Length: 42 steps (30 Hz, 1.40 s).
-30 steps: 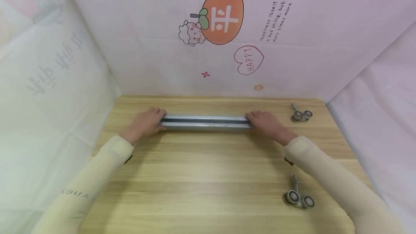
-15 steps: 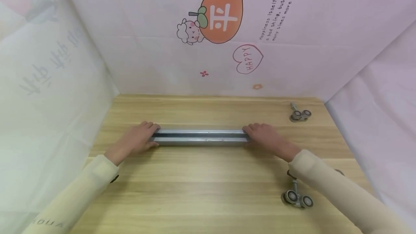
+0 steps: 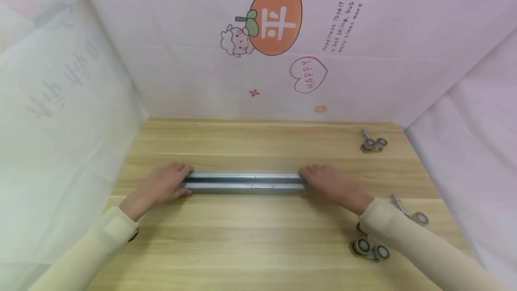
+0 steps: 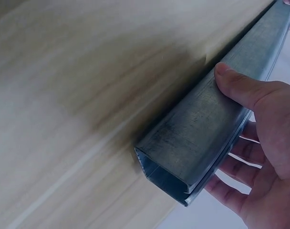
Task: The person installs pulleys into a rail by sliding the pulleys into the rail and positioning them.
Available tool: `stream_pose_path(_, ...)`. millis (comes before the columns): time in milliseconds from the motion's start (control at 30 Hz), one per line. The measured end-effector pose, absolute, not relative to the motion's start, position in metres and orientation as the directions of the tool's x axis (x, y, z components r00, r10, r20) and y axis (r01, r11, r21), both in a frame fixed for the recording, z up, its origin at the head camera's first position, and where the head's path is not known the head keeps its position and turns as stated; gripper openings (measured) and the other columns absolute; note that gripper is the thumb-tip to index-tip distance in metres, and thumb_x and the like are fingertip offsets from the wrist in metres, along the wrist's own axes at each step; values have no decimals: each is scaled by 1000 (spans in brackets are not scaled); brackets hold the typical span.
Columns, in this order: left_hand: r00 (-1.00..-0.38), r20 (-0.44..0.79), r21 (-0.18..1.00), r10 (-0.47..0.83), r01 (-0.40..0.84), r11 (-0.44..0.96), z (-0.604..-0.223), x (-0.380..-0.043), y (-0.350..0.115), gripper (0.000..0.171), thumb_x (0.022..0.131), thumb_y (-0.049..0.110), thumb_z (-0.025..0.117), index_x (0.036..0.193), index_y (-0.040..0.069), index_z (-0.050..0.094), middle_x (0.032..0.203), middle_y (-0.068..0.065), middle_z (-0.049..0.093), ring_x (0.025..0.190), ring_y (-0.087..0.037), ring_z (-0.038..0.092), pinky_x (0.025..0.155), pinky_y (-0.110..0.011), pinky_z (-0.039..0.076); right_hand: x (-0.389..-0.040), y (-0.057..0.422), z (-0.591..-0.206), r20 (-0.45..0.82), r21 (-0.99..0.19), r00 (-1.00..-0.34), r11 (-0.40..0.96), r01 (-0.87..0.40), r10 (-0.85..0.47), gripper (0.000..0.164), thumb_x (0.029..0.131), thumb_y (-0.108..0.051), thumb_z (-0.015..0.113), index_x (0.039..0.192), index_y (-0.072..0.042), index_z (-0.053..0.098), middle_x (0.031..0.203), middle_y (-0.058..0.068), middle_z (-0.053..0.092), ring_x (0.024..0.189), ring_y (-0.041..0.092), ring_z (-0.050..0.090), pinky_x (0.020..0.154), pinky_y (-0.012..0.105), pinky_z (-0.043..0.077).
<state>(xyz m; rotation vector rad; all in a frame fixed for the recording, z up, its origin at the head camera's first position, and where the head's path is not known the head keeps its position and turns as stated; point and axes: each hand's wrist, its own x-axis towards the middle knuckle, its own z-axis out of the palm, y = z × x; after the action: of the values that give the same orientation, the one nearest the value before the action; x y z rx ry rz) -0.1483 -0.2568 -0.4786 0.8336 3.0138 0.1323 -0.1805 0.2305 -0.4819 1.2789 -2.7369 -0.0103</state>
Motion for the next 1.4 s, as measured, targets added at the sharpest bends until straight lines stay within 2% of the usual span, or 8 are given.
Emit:
stream_pose_path(133,-855,18,77,518,518,852,-479,-144,-258,63,77,44,77,125,8,59,118,-13,65,106,-31,60,71,-46,56,-175,229,-483,98,49,-634,640,-767,-767,54,77,-46,76,112,-8,63,87,1,64,76,18,60,66,37,53)
stream_pose_path(333,-855,33,81,518,519,851,-481,-140,-261,63,75,43,79,124,7,60,115,-13,65,105,-32,60,72,-47,56,-169,227,-485,103,45,-636,642,-765,-765,54,76,-49,76,109,-9,63,85,0,62,74,17,58,63,36,52)
stream_pose_path(833,-866,32,103,499,500,860,-481,-138,-264,64,74,45,79,124,9,61,112,-11,66,99,-28,61,68,-45,55,-168,226,-486,93,26,-651,656,-755,-753,59,76,-49,76,116,-8,62,90,2,63,78,19,59,65,38,52)
stream_pose_path(1033,-872,41,121,487,488,864,-485,-135,-263,65,75,45,78,126,8,60,113,-13,67,100,-30,62,74,-48,54,-168,227,-486,84,25,-652,655,-755,-754,60,76,-48,76,118,-7,62,89,2,63,77,18,59,65,37,52)
stream_pose_path(1167,-856,49,108,514,516,850,-489,-133,-264,65,77,44,76,125,2,59,111,-16,66,97,-31,62,82,-48,53,-167,229,-483,67,0,-667,669,-743,-742,63,79,-51,72,123,-6,63,93,3,65,80,19,60,70,39,53)
stream_pose_path(1300,-846,64,99,530,534,840,-494,-131,-265,65,79,43,75,123,-1,58,110,-17,65,97,-30,61,83,-48,51,-164,235,-479,55,-89,-729,724,-684,-682,63,85,-57,63,125,-8,64,105,5,68,93,23,63,83,45,52)
stream_pose_path(1400,-845,74,106,530,535,838,-496,-131,-265,64,80,43,75,123,-1,58,110,-16,65,99,-30,60,84,-49,50,-161,242,-474,67,-139,-767,756,-640,-638,57,92,-54,55,125,-8,64,114,9,69,102,27,64,90,49,50)
